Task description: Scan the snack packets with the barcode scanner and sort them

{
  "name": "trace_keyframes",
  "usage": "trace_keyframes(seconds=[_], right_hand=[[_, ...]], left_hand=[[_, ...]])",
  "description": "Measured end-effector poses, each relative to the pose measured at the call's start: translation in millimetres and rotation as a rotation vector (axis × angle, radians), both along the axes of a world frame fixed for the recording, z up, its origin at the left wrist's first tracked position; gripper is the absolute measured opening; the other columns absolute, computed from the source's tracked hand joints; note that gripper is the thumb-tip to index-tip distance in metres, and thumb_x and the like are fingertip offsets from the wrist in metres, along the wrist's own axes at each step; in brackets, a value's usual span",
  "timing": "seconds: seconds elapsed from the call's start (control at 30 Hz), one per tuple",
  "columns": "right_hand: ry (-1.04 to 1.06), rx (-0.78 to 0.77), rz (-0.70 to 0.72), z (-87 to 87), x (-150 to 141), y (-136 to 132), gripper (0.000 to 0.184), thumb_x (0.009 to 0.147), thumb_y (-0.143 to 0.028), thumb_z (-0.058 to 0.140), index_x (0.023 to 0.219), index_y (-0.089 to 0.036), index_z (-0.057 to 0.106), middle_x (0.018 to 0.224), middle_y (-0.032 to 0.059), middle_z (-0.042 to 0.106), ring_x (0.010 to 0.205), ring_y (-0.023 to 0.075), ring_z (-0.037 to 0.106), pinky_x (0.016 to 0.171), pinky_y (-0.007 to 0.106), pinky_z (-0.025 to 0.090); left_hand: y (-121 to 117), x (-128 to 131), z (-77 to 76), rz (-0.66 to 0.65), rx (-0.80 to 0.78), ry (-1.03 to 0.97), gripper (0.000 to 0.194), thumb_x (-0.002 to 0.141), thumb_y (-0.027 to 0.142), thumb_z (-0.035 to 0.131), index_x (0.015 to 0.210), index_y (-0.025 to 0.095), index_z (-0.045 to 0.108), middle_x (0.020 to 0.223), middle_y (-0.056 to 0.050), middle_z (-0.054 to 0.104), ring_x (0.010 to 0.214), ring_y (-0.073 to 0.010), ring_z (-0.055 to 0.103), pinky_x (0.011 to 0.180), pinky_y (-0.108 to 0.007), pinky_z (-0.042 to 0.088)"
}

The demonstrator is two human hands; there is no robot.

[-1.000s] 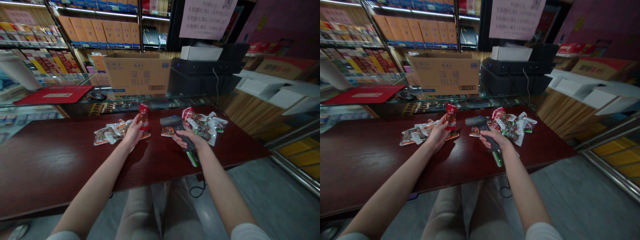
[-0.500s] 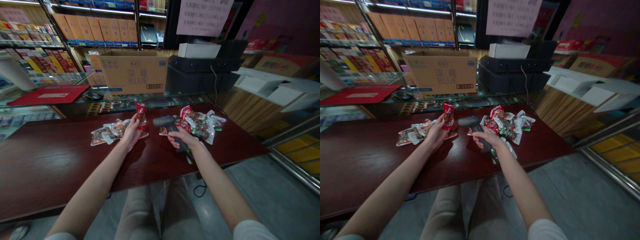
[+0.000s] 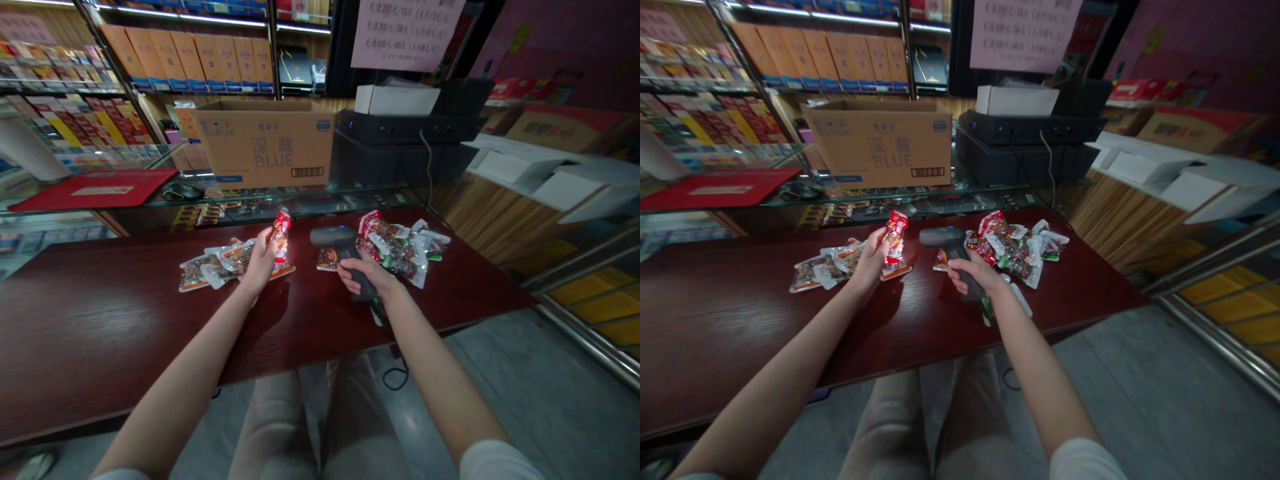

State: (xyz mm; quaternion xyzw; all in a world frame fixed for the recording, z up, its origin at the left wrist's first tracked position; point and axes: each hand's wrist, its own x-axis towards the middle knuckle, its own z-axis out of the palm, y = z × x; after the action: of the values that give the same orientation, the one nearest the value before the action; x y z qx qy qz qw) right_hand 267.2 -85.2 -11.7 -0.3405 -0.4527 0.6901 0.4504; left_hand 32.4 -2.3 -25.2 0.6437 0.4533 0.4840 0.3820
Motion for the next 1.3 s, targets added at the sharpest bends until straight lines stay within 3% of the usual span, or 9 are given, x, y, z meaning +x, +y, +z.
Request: trace_keyframes(seconds=[0.17, 0.27, 0.33, 0.43, 0.5, 0.7, 0.87, 1.07, 1.3], right_hand=[[0.090, 0.058, -0.065, 0.0, 9.4, 2.3, 0.027, 0.079, -0.031, 0.064, 0.098, -0.018, 0.050, 0.055, -0.0093, 0.049, 0.032, 0.0046, 0.035, 0.030, 0.017, 0.031], [0.131, 0.083, -0.111, 0.4, 15.6, 3.2, 0.027, 0.080, -0.031, 0.063, 0.100, -0.018, 0.052, 0.055, -0.0092, 0.049, 0.032, 0.0042, 0.034, 0.030, 0.017, 0.030], [0.146, 0.086, -0.134, 1.5, 18.4, 3.1, 0.027, 0.080, -0.031, 0.062, 0.101, -0.017, 0.052, 0.055, -0.0092, 0.049, 0.032, 0.0039, 0.034, 0.031, 0.017, 0.030], [0.157, 0.087, -0.152, 3.4, 20.1, 2.5, 0.028, 0.080, -0.031, 0.062, 0.102, -0.017, 0.053, 0.056, -0.0092, 0.048, 0.033, 0.0038, 0.034, 0.031, 0.016, 0.030], [0.158, 0.091, -0.162, 4.0, 20.0, 2.3, 0.027, 0.080, -0.031, 0.062, 0.101, -0.017, 0.053, 0.056, -0.0090, 0.048, 0.033, 0.0039, 0.034, 0.031, 0.017, 0.030], [0.150, 0.097, -0.174, 2.9, 20.4, 2.6, 0.024, 0.080, -0.031, 0.064, 0.095, -0.019, 0.050, 0.056, -0.0086, 0.049, 0.034, 0.0044, 0.036, 0.031, 0.017, 0.031], [0.158, 0.106, -0.170, 1.2, 23.0, 4.2, 0.024, 0.081, -0.031, 0.063, 0.096, -0.019, 0.049, 0.057, -0.0086, 0.049, 0.034, 0.0046, 0.037, 0.032, 0.017, 0.032], [0.166, 0.084, -0.172, -1.1, 25.3, 8.7, 0.027, 0.079, -0.031, 0.065, 0.097, -0.019, 0.049, 0.055, -0.0089, 0.049, 0.033, 0.0053, 0.036, 0.032, 0.018, 0.032], [0.198, 0.088, -0.182, -2.4, 30.6, 9.3, 0.028, 0.082, -0.032, 0.062, 0.103, -0.018, 0.051, 0.057, -0.0090, 0.048, 0.035, 0.0048, 0.036, 0.033, 0.017, 0.031]], left_hand=[[-6.4, -22.2, 21.1, 0.302, 0.175, 0.718, 0.038, 0.092, 0.034, 0.041, 0.116, 0.016, 0.065, 0.111, -0.018, 0.068, 0.112, -0.0365, 0.059, 0.096, -0.054, 0.043], [-9.3, -29.7, 24.6, 0.429, 0.339, 0.942, 0.038, 0.088, 0.024, 0.046, 0.121, 0.015, 0.063, 0.127, -0.022, 0.060, 0.127, -0.0403, 0.048, 0.102, -0.060, 0.034], [-9.9, -27.2, 20.5, 0.366, 0.501, 1.001, 0.043, 0.088, 0.019, 0.046, 0.128, 0.016, 0.059, 0.140, -0.019, 0.053, 0.136, -0.0368, 0.039, 0.109, -0.059, 0.028], [-11.8, -15.4, 8.9, 0.028, 0.651, 1.097, 0.038, 0.092, 0.024, 0.044, 0.125, 0.021, 0.062, 0.138, -0.013, 0.057, 0.135, -0.0294, 0.043, 0.114, -0.051, 0.027], [-14.2, -7.8, 0.9, -0.084, 0.631, 1.166, 0.035, 0.093, 0.033, 0.046, 0.117, 0.019, 0.067, 0.133, -0.014, 0.060, 0.130, -0.0307, 0.048, 0.112, -0.051, 0.029], [-18.9, -1.7, -9.3, 0.140, 0.497, 1.204, 0.034, 0.093, 0.034, 0.046, 0.103, 0.014, 0.071, 0.124, -0.018, 0.064, 0.126, -0.0373, 0.050, 0.109, -0.058, 0.029], [-23.1, 30.3, -3.9, 0.043, 0.580, 1.120, 0.035, 0.094, 0.031, 0.043, 0.115, 0.013, 0.065, 0.125, -0.017, 0.063, 0.129, -0.0336, 0.048, 0.113, -0.052, 0.026], [-16.5, 86.9, 1.1, -0.049, 0.243, 1.210, 0.051, 0.090, 0.052, 0.049, 0.111, 0.008, 0.064, 0.116, -0.023, 0.063, 0.111, -0.0374, 0.056, 0.092, -0.046, 0.043], [14.1, 80.1, -10.3, -0.121, 0.079, 1.005, 0.030, 0.077, 0.041, 0.068, 0.095, 0.017, 0.064, 0.116, -0.016, 0.062, 0.112, -0.0349, 0.055, 0.090, -0.042, 0.043]])
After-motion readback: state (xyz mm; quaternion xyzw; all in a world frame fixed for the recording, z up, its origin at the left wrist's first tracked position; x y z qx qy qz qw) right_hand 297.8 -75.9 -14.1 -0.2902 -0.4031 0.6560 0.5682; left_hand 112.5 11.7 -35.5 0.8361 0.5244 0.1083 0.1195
